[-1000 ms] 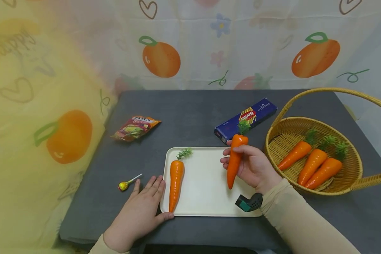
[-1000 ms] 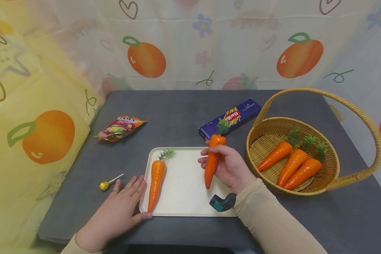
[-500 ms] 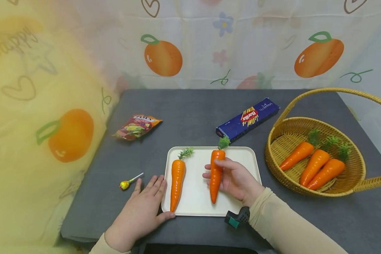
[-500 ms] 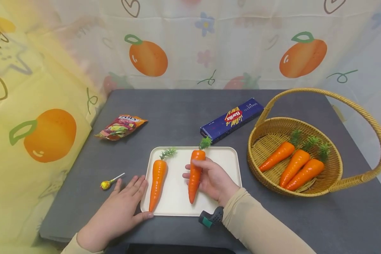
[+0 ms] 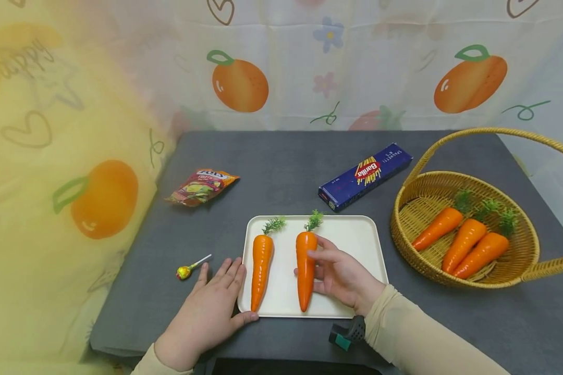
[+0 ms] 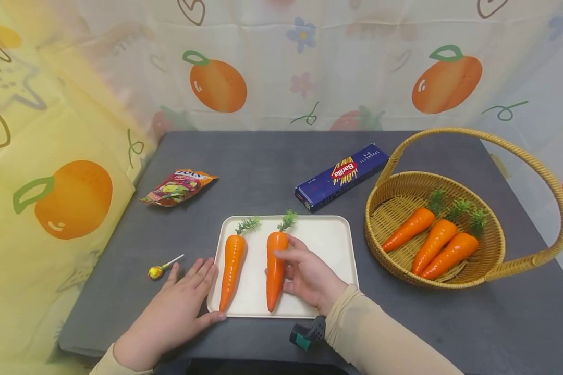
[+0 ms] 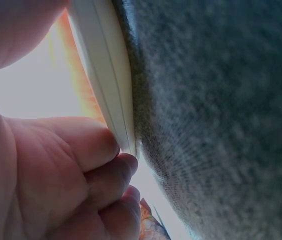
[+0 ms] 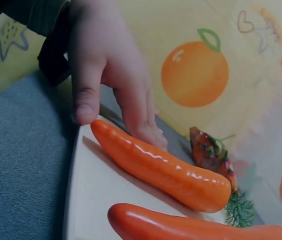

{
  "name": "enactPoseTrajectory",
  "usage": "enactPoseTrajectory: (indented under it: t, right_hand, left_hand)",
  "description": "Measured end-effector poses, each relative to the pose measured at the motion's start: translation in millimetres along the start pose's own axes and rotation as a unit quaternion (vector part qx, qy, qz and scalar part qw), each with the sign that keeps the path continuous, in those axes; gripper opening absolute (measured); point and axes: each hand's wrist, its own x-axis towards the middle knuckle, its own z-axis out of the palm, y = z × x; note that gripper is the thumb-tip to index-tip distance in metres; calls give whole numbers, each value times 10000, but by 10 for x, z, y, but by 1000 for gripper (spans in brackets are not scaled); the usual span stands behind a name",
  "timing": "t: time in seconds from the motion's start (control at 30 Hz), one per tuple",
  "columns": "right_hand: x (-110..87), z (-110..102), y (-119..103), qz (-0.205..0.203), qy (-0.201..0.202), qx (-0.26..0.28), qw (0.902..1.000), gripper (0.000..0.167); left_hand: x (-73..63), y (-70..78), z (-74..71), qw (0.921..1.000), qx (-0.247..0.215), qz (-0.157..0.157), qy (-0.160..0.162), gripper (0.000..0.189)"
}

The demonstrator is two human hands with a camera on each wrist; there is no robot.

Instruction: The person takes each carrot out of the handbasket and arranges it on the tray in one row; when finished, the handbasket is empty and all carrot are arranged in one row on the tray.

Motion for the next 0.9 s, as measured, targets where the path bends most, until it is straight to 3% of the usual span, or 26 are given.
enactPoseTrajectory:
  t: [0.53, 0.9]
  right_hand:
    - [-75, 22, 12, 33, -60, -533, 9986, 83]
    - [-112, -39, -73, -1, -183, -513, 9985, 80]
  left_hand:
    - [12, 7, 11, 9999, 66, -76, -31, 106]
    - [8, 0, -11, 9999, -84, -73, -86, 108]
